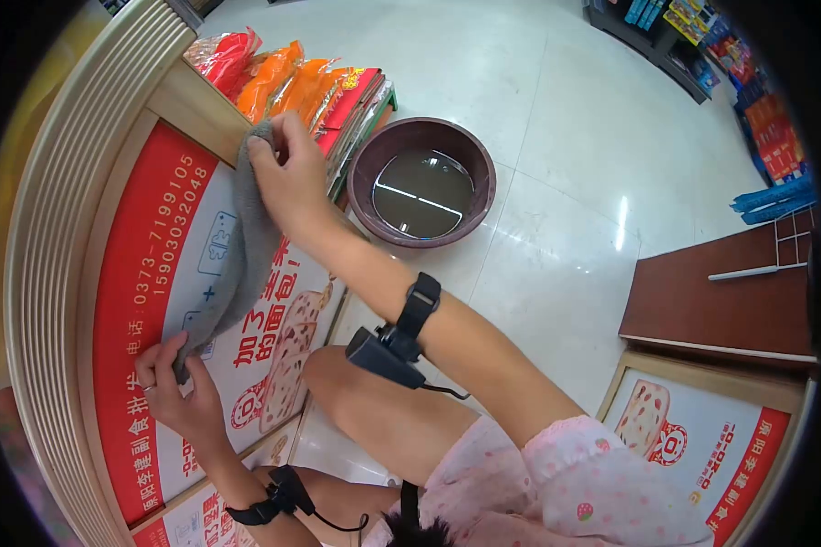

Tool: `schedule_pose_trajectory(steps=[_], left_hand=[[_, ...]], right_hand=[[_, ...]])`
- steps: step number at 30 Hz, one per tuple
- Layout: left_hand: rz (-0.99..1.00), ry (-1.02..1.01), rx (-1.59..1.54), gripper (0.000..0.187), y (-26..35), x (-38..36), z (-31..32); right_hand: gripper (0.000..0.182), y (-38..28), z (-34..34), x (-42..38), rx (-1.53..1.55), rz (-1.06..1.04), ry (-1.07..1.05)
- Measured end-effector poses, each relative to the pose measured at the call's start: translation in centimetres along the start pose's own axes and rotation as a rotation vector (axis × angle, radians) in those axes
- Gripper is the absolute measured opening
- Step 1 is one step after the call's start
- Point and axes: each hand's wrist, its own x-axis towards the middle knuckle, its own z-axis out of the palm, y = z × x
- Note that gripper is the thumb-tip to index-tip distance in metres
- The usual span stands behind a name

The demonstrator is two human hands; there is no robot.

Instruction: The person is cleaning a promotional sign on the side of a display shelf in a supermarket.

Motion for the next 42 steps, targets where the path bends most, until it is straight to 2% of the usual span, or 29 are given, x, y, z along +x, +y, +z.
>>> schedule_pose_trajectory(steps=[5, 8, 10, 13, 15, 18, 20, 21, 23, 27, 29, 30, 32, 33, 36, 38, 40, 42], left_hand=[[-0.026, -0.026, -0.002, 0.025, 0.0, -0.1, -0.2], [-0.054, -0.05, -0.038, 0.025, -0.2, -0.1, -0.3], [-0.049, -0.051, -0.052, 0.025, -0.1, -0.2, -0.2], [0.006, -0.039, 0.002, 0.024, -0.3, 0.0, -0.1], [-0.048, -0.06, -0.016, 0.023, -0.3, -0.1, -0.4], [-0.02, -0.039, 0.021, 0.023, -0.2, -0.2, -0.1], [0.009, -0.01, 0.039, 0.025, -0.3, -0.1, 0.2], [0.036, 0.014, 0.063, 0.027, -0.5, -0.1, 0.2], [0.008, -0.004, 0.052, 0.028, -0.6, -0.2, 0.2], [0.01, -0.028, 0.029, 0.027, -0.3, 0.0, -0.1], [0.025, -0.018, 0.023, 0.027, -0.4, 0.0, 0.0], [0.032, -0.012, 0.019, 0.027, -0.4, -0.1, 0.1], [0.025, -0.01, 0.034, 0.027, -0.4, -0.1, 0.3], [0.013, 0.002, 0.058, 0.028, -0.5, -0.2, 0.3], [-0.018, -0.036, 0.041, 0.028, -0.6, -0.3, 0.0], [0.016, -0.02, 0.044, 0.028, -0.6, -0.1, 0.1], [0.051, -0.026, 0.049, 0.028, -0.4, -0.1, -0.1], [0.089, -0.007, 0.059, 0.029, -0.2, 0.2, 0.0]], right_hand=[[0.011, -0.3, 0.1, 1.1, 0.037, 0.034, 0.016], [0.012, -0.9, 0.4, 1.6, -0.071, -0.058, 0.014], [0.013, -1.3, 0.6, 0.1, -0.23, -0.207, 0.067], [0.013, -0.8, 1.3, 2.2, -0.269, -0.149, 0.081], [0.013, -0.8, 1.3, 2.1, -0.259, -0.091, 0.088], [0.013, -2.4, 1.5, 1.5, -0.314, -0.131, 0.07], [0.014, -3.7, 2.3, 0.1, -0.359, -0.359, 0.079], [0.014, -4.4, 2.6, 0.5, -0.362, -0.347, 0.082], [0.015, -5.3, 3.2, 1.4, -0.27, -0.456, 0.069], [0.016, 0.0, 1.0, -0.4, -0.367, -0.365, 0.156], [0.015, 1.3, -1.2, -0.9, -0.505, -0.136, -0.005], [0.015, 1.2, -0.9, -0.5, -0.507, -0.135, -0.001], [0.015, 0.0, 0.5, 0.7, -0.39, -0.353, 0.081], [0.014, -2.1, 1.3, 1.4, -0.381, -0.393, 0.09], [0.014, -2.5, 2.1, 1.3, -0.376, -0.439, 0.122], [0.012, 0.8, 0.5, 0.3, -0.412, -0.445, 0.15], [0.011, 3.7, -1.6, -0.9, -0.545, -0.166, 0.014], [0.01, 2.7, -1.6, -0.6, -0.513, -0.194, 0.012]])
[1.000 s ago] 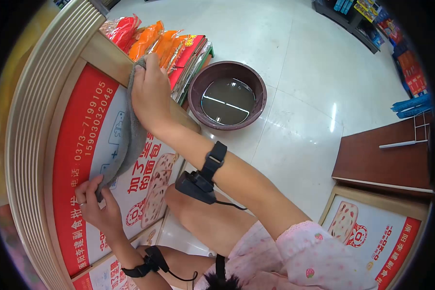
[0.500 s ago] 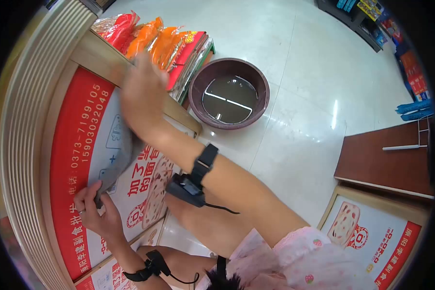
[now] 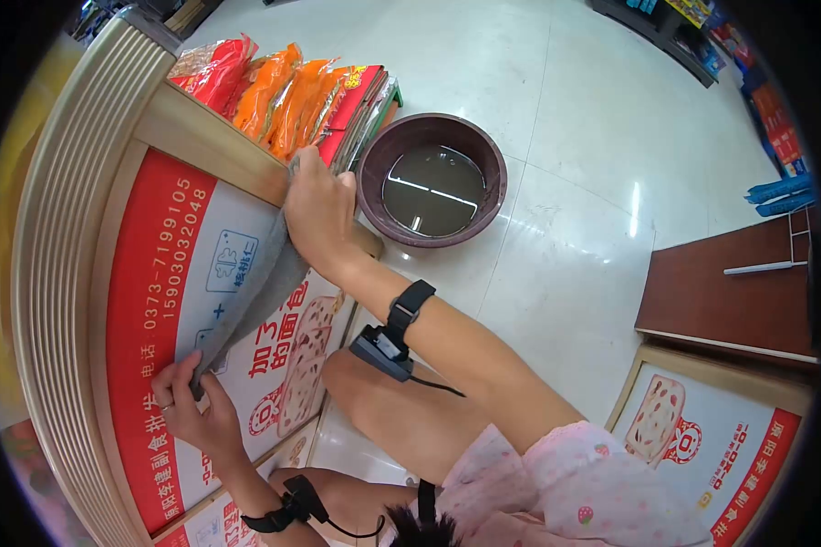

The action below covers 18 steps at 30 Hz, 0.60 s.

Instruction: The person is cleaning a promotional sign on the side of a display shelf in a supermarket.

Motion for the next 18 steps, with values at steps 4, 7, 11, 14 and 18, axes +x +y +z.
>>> schedule_pose_trajectory(steps=[4, 7, 11, 14, 18], left_hand=[[-0.12, -0.025, -0.024, 0.027, 0.0, -0.4, 0.2], [-0.095, -0.02, -0.043, 0.028, -0.1, 0.0, -0.2], [-0.029, -0.033, -0.024, 0.029, 0.2, 0.1, -0.5], [-0.052, -0.048, -0.031, 0.029, -0.2, -0.2, -0.3], [-0.059, -0.046, -0.02, 0.028, -0.1, -0.2, -0.2]], right_hand=[[0.011, -6.5, 0.7, 2.9, 0.112, -0.237, 0.168], [0.013, -6.1, 1.0, 1.5, 0.084, -0.249, 0.174], [0.015, -1.4, 0.2, -1.1, -0.066, -0.246, 0.113], [0.018, -2.7, 0.2, -1.7, -0.077, -0.127, 0.036], [0.02, -5.7, -0.4, -1.7, 0.03, -0.104, -0.059]])
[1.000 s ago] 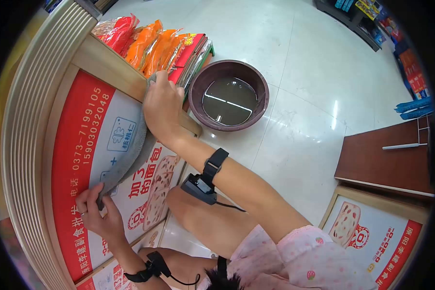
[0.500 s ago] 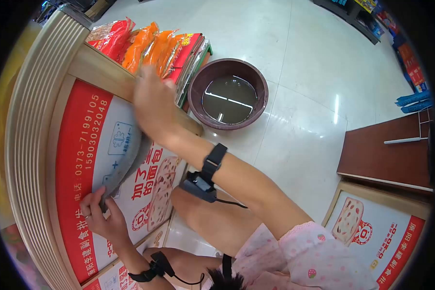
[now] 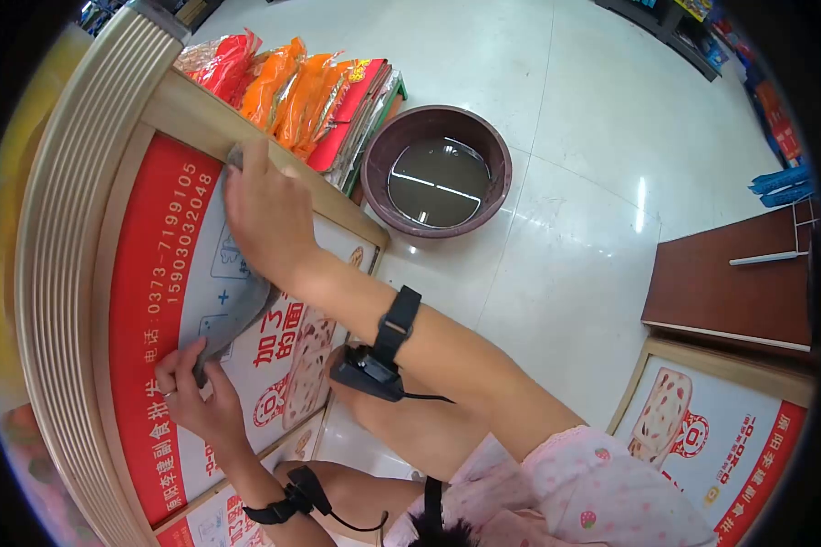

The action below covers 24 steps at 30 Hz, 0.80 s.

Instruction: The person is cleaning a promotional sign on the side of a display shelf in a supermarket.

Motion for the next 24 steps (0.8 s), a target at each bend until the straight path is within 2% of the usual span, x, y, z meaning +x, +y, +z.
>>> schedule_pose_trajectory(steps=[2, 3, 4, 7, 10, 11, 16, 18, 20, 22, 24], left_hand=[[0.026, 0.014, -0.021, 0.028, -0.1, 0.2, 0.1], [0.045, 0.023, -0.037, 0.028, -0.1, 0.0, 0.1], [0.041, 0.024, -0.036, 0.028, 0.0, -0.1, 0.0], [-0.011, 0.009, -0.074, 0.027, 0.2, 0.0, -0.1], [-0.023, 0.004, -0.085, 0.028, 0.1, -0.1, 0.0], [-0.019, 0.016, -0.074, 0.028, 0.1, -0.1, 0.1], [0.025, 0.085, -0.049, 0.028, 0.3, 0.1, 0.3], [0.001, 0.038, -0.091, 0.027, 0.2, 0.0, 0.2], [-0.003, 0.052, -0.085, 0.027, 0.2, 0.0, 0.3], [-0.005, 0.057, -0.078, 0.027, 0.2, 0.2, 0.3], [0.014, 0.059, -0.026, 0.026, 0.3, 0.2, 0.2]], right_hand=[[0.018, 1.3, -0.2, -0.5, 0.011, 0.093, -0.056], [0.019, 1.6, -0.6, -0.8, 0.043, 0.212, -0.113], [0.019, 2.4, -0.6, -1.2, 0.042, 0.209, -0.117], [0.015, 4.6, -0.5, -1.3, 0.296, 0.207, 0.015], [0.017, 3.8, -1.2, 0.5, 0.361, 0.127, 0.034], [0.02, 2.9, -1.8, 1.1, 0.359, 0.188, -0.058], [0.021, 4.3, -0.6, 0.7, 0.427, 0.204, -0.027], [0.021, 4.6, -1.3, 0.5, 0.498, 0.323, -0.089], [0.019, 4.4, -1.5, 0.8, 0.39, 0.358, -0.146], [0.018, 3.6, -1.1, 1.2, 0.341, 0.242, -0.062], [0.018, 3.3, -1.6, 1.2, 0.296, 0.274, -0.112]])
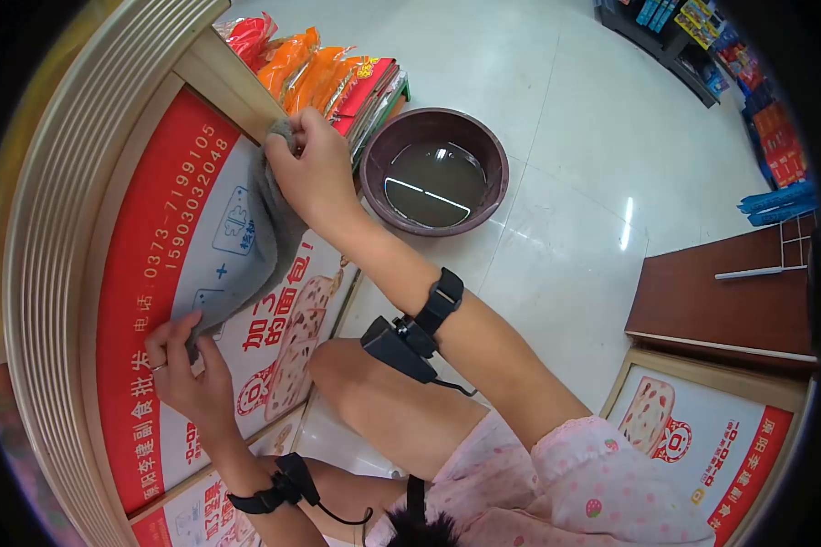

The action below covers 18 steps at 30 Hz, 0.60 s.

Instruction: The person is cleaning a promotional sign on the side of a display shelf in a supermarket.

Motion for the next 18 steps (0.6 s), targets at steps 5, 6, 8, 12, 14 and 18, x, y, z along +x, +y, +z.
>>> schedule_pose_trajectory(steps=[5, 6, 8, 12, 14, 18], left_hand=[[-0.021, 0.007, -0.054, 0.027, 0.1, 0.1, 0.1], [-0.023, 0.004, -0.052, 0.027, 0.0, 0.0, 0.1], [-0.013, -0.001, -0.042, 0.027, 0.0, 0.1, 0.1], [-0.025, -0.023, -0.029, 0.026, -0.4, -0.3, 0.2], [-0.028, -0.009, -0.036, 0.026, -0.4, -0.3, 0.2], [-0.063, -0.038, -0.061, 0.026, -0.3, -0.3, 0.1]], right_hand=[[0.017, 0.9, -0.2, 0.1, 0.095, 0.061, 0.003], [0.017, 0.3, -0.2, 0.2, 0.096, 0.063, 0.004], [0.016, -0.7, 0.3, 0.3, 0.066, -0.052, 0.021], [0.018, 0.6, 0.0, -0.2, 0.101, -0.059, 0.017], [0.018, 1.1, -0.1, -0.6, 0.149, -0.083, 0.011], [0.015, 0.3, -0.3, -0.2, 0.121, -0.046, 0.002]])
